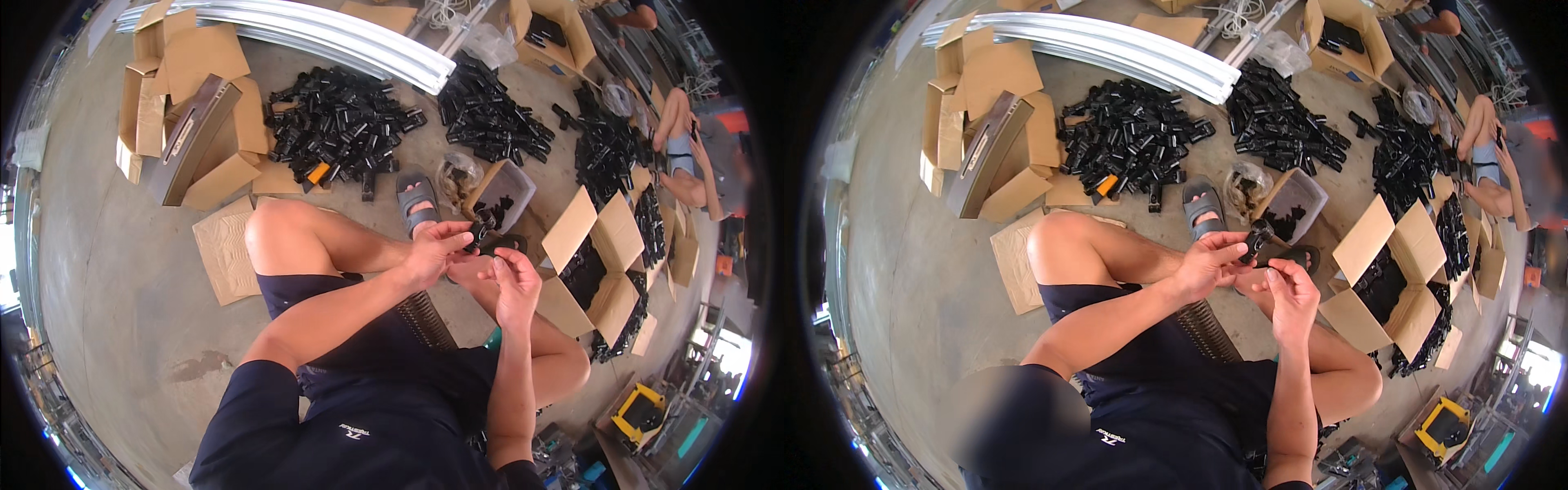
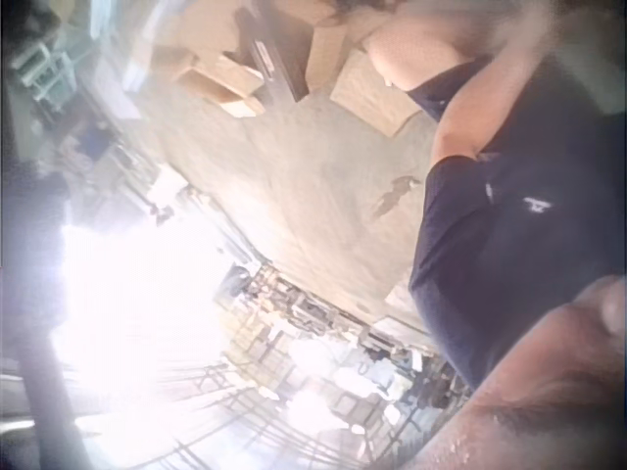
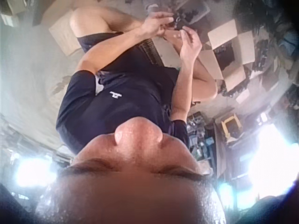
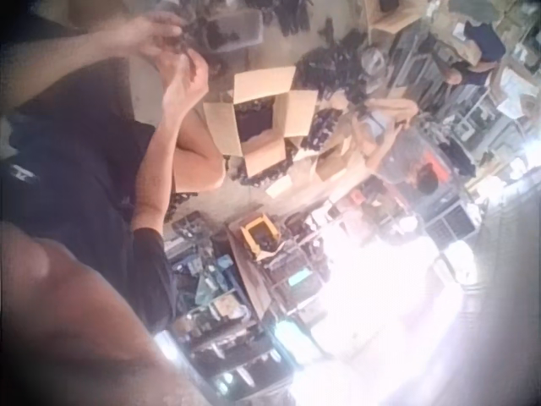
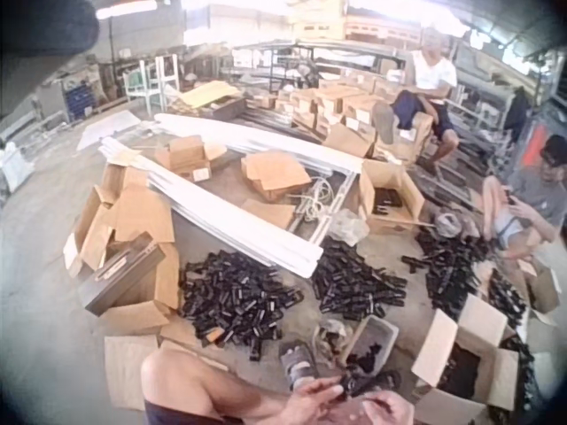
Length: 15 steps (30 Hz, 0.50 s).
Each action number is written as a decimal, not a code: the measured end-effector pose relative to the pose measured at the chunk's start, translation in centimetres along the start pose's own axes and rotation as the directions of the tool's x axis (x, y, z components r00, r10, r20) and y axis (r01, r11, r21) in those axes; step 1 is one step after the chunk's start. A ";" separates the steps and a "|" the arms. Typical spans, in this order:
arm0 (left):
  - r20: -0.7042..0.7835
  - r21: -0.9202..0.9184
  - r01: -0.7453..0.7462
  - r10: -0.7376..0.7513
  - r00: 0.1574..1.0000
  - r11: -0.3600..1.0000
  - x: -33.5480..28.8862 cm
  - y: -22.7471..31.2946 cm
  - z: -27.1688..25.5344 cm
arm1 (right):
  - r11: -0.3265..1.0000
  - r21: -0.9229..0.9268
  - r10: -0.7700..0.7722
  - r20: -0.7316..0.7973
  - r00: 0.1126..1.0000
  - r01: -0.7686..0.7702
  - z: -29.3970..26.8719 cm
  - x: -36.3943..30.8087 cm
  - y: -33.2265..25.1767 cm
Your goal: The person sorts black metal connectors into a cardboard box and a plastic container while sitting on the floor.
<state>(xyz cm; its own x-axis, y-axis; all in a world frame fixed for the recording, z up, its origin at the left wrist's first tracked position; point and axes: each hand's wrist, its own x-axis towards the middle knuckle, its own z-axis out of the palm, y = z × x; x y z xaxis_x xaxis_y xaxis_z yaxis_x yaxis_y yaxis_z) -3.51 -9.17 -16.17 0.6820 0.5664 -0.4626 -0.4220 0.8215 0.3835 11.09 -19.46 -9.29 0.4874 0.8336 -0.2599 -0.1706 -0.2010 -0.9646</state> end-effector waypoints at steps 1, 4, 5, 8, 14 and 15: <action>0.000 0.026 -0.006 0.006 1.000 1.000 0.3 -0.1 0.2 | 0.999 0.037 0.020 -0.010 1.000 -0.020 0.0 0.2 0.3; 0.036 -0.003 -0.008 0.008 0.999 1.000 1.2 -0.7 0.6 | 0.997 0.073 -0.002 -0.038 0.999 0.005 1.1 0.9 0.8; 0.036 0.007 0.007 -0.007 0.999 1.000 1.1 -0.8 0.4 | 0.997 0.072 -0.024 -0.043 0.999 0.027 1.4 1.0 1.0; 0.025 0.033 0.023 -0.023 0.999 0.999 0.9 -0.8 0.2 | 0.994 0.104 -0.010 -0.072 0.997 0.017 1.2 1.3 1.8; -0.008 0.074 0.044 -0.044 0.999 0.996 0.4 -0.8 0.0 | 0.996 0.045 -0.071 -0.086 0.994 0.075 0.7 1.5 2.1; 0.001 0.074 0.045 -0.045 0.999 0.996 0.4 -0.7 -0.1 | 0.996 0.043 -0.071 -0.098 0.993 0.076 0.8 1.5 2.0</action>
<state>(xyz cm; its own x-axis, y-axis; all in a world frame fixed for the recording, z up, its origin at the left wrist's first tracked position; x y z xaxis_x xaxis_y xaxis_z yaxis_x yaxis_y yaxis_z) -3.01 -9.55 -16.66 0.7008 0.5290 -0.4786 -0.3456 0.8387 0.4209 10.81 -18.20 -11.60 0.5802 0.7912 -0.1935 -0.1701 -0.1147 -0.9787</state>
